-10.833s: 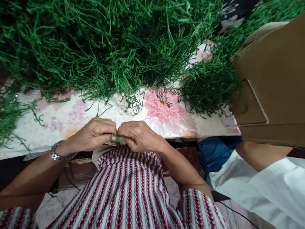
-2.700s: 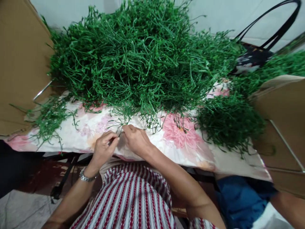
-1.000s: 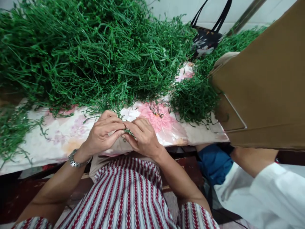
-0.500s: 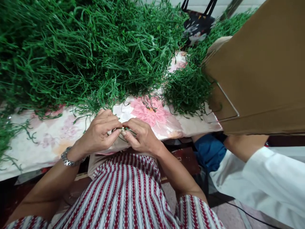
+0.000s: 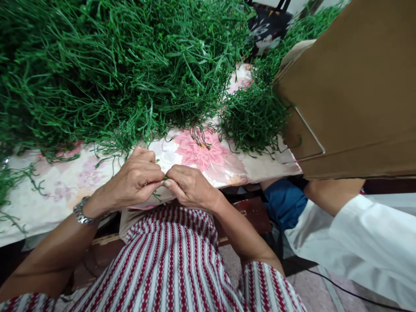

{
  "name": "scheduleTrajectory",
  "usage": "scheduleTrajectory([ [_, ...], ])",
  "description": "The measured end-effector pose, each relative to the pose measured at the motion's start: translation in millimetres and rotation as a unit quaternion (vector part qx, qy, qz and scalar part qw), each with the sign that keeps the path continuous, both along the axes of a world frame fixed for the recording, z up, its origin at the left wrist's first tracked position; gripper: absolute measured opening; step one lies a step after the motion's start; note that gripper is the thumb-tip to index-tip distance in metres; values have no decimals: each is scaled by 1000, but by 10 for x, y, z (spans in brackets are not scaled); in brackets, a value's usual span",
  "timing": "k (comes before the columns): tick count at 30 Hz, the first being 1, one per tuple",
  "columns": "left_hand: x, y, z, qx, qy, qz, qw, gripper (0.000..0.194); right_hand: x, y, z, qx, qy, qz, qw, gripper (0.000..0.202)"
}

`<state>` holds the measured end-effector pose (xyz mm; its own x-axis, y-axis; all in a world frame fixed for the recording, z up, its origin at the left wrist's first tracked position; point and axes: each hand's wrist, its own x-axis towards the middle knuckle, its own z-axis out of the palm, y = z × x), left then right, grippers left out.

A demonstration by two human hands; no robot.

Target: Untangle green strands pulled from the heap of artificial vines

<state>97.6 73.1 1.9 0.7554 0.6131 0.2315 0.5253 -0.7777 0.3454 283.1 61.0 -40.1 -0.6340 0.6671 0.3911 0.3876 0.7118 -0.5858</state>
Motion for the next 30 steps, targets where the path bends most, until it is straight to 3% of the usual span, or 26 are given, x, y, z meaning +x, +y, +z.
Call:
scheduleTrajectory([
  [5, -108, 11, 67, -27, -17, -109, 993, 27, 92, -15, 49, 14, 11, 75, 997, 35],
  [10, -210, 59, 156, -79, -20, -114, 990, 30, 248, -18, 113, -39, 43, 82, 995, 36],
  [12, -199, 90, 117, -94, -33, -97, 990, 30, 273, -2, 106, -52, 64, 21, 996, 32],
  [14, -176, 114, 50, -106, -57, -65, 991, 27, 301, 24, 93, -44, 120, -99, 987, 28],
  [16, -155, 123, -10, -109, -81, -29, 990, 24, 330, 48, 88, -15, 190, -231, 954, 28],
  [18, -129, 115, -43, -104, -91, -6, 990, 22, 321, 58, 92, 39, 221, -294, 929, 28],
  [19, -112, 108, -49, -101, -93, 2, 991, 21, 288, 56, 92, 70, 212, -285, 932, 28],
  [21, -71, 92, -49, -99, -100, 14, 990, 22, 161, 41, 76, 112, 165, -196, 960, 30],
  [24, -15, 74, -54, -99, -120, 32, 987, 26, -89, 11, 8, 82, 118, -69, 987, 42],
  [27, -3, 69, -73, -109, -126, 31, 986, 25, -212, -3, -54, 23, 115, -75, 990, 42],
  [30, -19, 71, -77, -103, -105, 15, 989, 24, -164, 6, -47, -6, 111, -68, 991, 37],
])
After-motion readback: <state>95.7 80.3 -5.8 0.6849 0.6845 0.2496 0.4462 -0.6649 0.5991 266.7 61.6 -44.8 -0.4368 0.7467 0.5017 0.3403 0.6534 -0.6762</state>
